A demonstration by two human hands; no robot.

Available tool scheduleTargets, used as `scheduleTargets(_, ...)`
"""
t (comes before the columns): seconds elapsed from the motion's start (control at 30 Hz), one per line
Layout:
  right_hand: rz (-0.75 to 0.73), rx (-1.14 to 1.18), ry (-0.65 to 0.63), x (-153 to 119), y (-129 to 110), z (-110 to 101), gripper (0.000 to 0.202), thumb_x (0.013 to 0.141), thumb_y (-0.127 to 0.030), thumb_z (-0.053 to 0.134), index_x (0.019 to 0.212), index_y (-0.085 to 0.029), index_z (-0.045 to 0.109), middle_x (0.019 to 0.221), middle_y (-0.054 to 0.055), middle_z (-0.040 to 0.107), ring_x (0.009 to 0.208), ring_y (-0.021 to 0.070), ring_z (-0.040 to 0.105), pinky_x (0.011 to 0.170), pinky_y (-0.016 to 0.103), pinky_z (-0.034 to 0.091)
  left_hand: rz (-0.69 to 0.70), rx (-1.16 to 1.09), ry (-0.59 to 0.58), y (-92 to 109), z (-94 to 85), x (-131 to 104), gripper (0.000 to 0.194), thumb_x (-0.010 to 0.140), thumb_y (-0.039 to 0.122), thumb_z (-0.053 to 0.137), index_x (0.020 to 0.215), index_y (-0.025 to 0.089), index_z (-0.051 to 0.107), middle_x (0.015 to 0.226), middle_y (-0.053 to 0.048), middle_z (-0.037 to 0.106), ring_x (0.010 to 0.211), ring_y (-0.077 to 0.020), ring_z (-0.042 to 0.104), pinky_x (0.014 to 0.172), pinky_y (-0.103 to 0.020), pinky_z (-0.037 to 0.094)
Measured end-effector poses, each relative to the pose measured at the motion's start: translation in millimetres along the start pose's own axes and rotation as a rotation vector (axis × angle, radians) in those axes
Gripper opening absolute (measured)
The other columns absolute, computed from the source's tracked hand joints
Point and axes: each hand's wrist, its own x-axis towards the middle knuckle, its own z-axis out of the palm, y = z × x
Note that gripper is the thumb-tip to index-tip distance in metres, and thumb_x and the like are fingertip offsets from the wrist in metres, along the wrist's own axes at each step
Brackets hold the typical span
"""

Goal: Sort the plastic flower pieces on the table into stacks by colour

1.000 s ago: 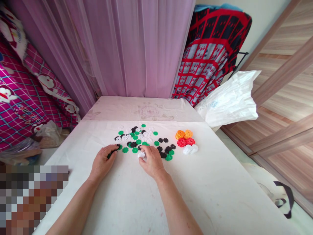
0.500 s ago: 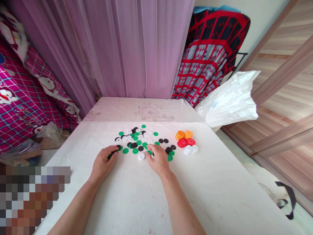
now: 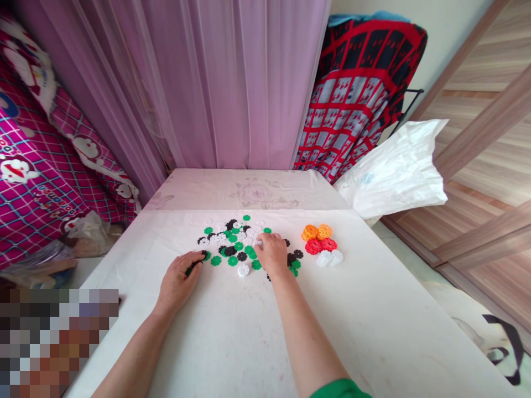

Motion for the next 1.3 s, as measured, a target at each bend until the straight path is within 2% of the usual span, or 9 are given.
scheduleTargets(0.13, -0.01, -0.064, -0.036, 5.7, -3.8, 0.7, 0.009, 0.076, -0.019, 0.065, 0.083, -0.023, 0.066, 0.082, 0.005, 0.07, 0.083, 0.023, 0.06, 0.074, 0.033, 0.041, -0.009, 0.013, -0.003, -0.2, 0.8, -0.1, 0.026, 0.088, 0.031, 0.048, 0.101, 0.027, 0.07, 0.111, -0.003, 0.073, 0.112, -0.0238, 0.062, 0.104, -0.048, 0.044)
scheduleTargets(0.27, 0.014, -0.066, -0.012, -0.6, -2.3, -3.0, 0.013, 0.075, -0.019, 0.064, 0.088, -0.022, 0.066, 0.081, 0.006, 0.07, 0.081, 0.023, 0.061, 0.075, 0.034, 0.043, -0.01, 0.025, -0.013, -0.8, 1.2, 0.0, 0.026, 0.088, 0.032, 0.048, 0.1, 0.026, 0.07, 0.111, -0.002, 0.073, 0.113, -0.0244, 0.062, 0.104, -0.049, 0.043)
scheduleTargets(0.4, 0.063, 0.111, 0.095, -21.1, -1.9, -15.0, 0.013, 0.077, -0.027, 0.062, 0.089, -0.022, 0.064, 0.084, 0.004, 0.071, 0.08, 0.0217, 0.063, 0.074, 0.033, 0.045, -0.012, 0.034, -0.006, -0.4, 1.3, -0.3, 0.026, 0.089, 0.033, 0.048, 0.1, 0.026, 0.07, 0.11, -0.003, 0.073, 0.113, -0.025, 0.062, 0.104, -0.05, 0.043)
scheduleTargets(0.5, 0.028, 0.26, 0.15, -39.4, -10.7, -24.8, 0.008, 0.078, -0.029, 0.06, 0.084, -0.023, 0.062, 0.086, 0.003, 0.071, 0.08, 0.02, 0.064, 0.074, 0.032, 0.047, -0.019, 0.036, -0.007, 0.5, 1.2, -0.5, 0.026, 0.088, 0.034, 0.048, 0.099, 0.027, 0.07, 0.109, -0.003, 0.074, 0.114, -0.0254, 0.062, 0.105, -0.05, 0.042)
scheduleTargets(0.63, -0.111, 0.294, 0.113, -53.7, -29.3, -30.8, 0.008, 0.075, -0.021, 0.06, 0.082, -0.024, 0.059, 0.085, 0.002, 0.07, 0.083, 0.02, 0.063, 0.079, 0.033, 0.047, -0.021, 0.033, -0.013, 1.6, 0.9, -0.2, 0.026, 0.088, 0.035, 0.048, 0.099, 0.027, 0.071, 0.109, -0.004, 0.074, 0.113, -0.0261, 0.062, 0.105, -0.051, 0.042)
scheduleTargets(0.77, -0.165, 0.22, 0.061, -56.2, -39.1, -32.0, 0.011, 0.073, -0.019, 0.061, 0.082, -0.025, 0.058, 0.083, 0.001, 0.069, 0.083, 0.0207, 0.061, 0.08, 0.034, 0.045, -0.015, 0.028, -0.006, 2.0, 0.8, 0.1, 0.025, 0.088, 0.034, 0.048, 0.098, 0.028, 0.071, 0.108, -0.003, 0.074, 0.112, -0.0254, 0.062, 0.104, -0.049, 0.043)
scheduleTargets(0.93, -0.186, 0.173, 0.009, -57.8, -39.2, -33.3, 0.013, 0.071, -0.017, 0.062, 0.081, -0.024, 0.057, 0.082, 0.001, 0.068, 0.084, 0.0211, 0.06, 0.078, 0.033, 0.043, -0.015, 0.028, -0.001, 1.5, 0.9, -0.2, 0.025, 0.087, 0.033, 0.048, 0.099, 0.027, 0.07, 0.108, -0.003, 0.074, 0.112, -0.025, 0.062, 0.103, -0.049, 0.043)
scheduleTargets(1.3, -0.186, 0.193, 0.015, -58.6, -35.1, -29.8, 0.01, 0.073, -0.017, 0.06, 0.08, -0.023, 0.057, 0.082, 0.001, 0.068, 0.085, 0.0209, 0.06, 0.079, 0.033, 0.043, -0.018, 0.007, -0.003, 1.4, 0.9, -0.1, 0.033, 0.08, 0.02, 0.048, 0.106, 0.026, 0.067, 0.113, -0.004, 0.071, 0.107, -0.0231, 0.063, 0.103, -0.047, 0.044)
